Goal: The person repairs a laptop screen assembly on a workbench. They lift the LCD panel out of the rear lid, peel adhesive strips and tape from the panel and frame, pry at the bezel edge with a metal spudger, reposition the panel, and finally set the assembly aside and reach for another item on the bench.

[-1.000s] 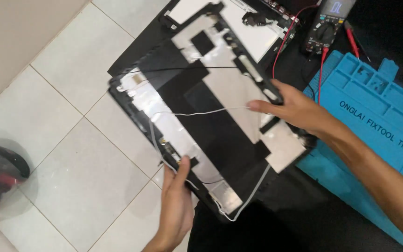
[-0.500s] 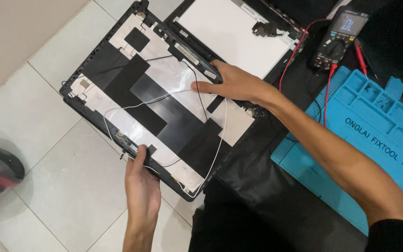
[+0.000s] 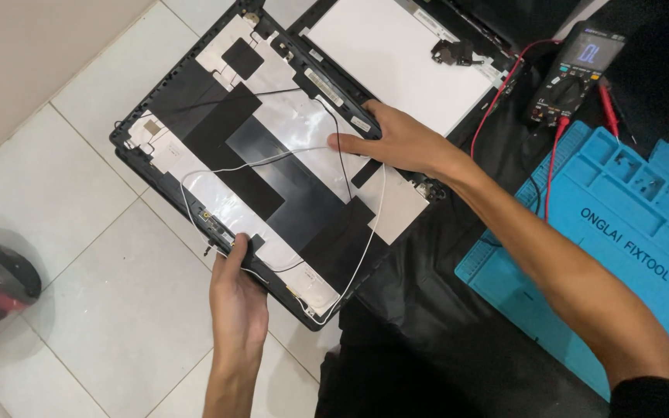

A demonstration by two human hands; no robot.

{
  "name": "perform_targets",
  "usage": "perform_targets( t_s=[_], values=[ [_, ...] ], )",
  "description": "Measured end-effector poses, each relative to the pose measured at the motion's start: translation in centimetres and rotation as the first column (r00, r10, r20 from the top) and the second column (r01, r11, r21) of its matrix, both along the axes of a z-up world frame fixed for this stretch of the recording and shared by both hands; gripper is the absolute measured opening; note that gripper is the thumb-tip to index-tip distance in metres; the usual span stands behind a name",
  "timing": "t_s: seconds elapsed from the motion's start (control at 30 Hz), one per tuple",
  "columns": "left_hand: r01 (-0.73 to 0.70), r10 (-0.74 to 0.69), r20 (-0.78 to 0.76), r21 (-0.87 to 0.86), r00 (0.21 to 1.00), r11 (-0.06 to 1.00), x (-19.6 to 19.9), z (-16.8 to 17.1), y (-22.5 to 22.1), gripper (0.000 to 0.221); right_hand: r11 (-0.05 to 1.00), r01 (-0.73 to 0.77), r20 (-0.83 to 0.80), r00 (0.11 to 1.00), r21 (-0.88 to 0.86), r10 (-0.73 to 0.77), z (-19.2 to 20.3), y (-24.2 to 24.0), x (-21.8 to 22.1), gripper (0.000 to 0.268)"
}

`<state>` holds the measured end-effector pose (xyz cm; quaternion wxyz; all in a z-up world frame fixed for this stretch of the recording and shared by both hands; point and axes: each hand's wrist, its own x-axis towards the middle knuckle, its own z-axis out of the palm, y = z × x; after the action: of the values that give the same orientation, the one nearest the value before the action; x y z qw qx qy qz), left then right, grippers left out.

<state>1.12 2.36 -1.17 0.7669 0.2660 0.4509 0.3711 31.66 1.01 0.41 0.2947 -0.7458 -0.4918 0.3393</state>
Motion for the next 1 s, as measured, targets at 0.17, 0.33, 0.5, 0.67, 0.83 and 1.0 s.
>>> perform_targets(
  t_s=[0.17,0.33,0.5,0.67,0.83,1.0],
  values=[
    [0.008,-0.008,-0.036,-0.004,0.999,1.000,0.7,0.5,0.5,0.049,0.999,-0.001,-0.006,1.000,0.049,0.001,-0.5,0.3,1.0,0.088],
    [0.014,-0.015,-0.052,-0.025,0.999,1.000,1.5,0.0,0.9,0.048,0.999,0.005,-0.004,1.000,0.036,-0.005,-0.4,0.6,1.9,0.088],
    [0.032,-0.032,0.033,0.003,0.999,0.999,2.0,0.0,0.9,0.049,1.000,0.005,0.017,1.000,0.028,-0.006,-0.3,0.6,2.6,0.086],
    [0.038,-0.038,0.014,-0.021,0.999,0.999,3.1,0.6,0.7,0.051,1.000,0.025,0.035,0.999,0.001,-0.025,0.7,0.3,3.1,0.083],
    [0.048,-0.048,0.075,0.007,0.996,0.999,3.7,0.1,0.3,0.056,1.000,0.013,0.057,0.998,-0.001,-0.013,0.7,0.3,3.6,0.079],
    [0.005,-0.005,0.031,-0.005,1.000,1.000,4.6,-0.2,0.0,0.055,1.000,0.003,0.193,0.981,-0.006,-0.001,1.4,0.5,3.5,0.068]
  ],
)
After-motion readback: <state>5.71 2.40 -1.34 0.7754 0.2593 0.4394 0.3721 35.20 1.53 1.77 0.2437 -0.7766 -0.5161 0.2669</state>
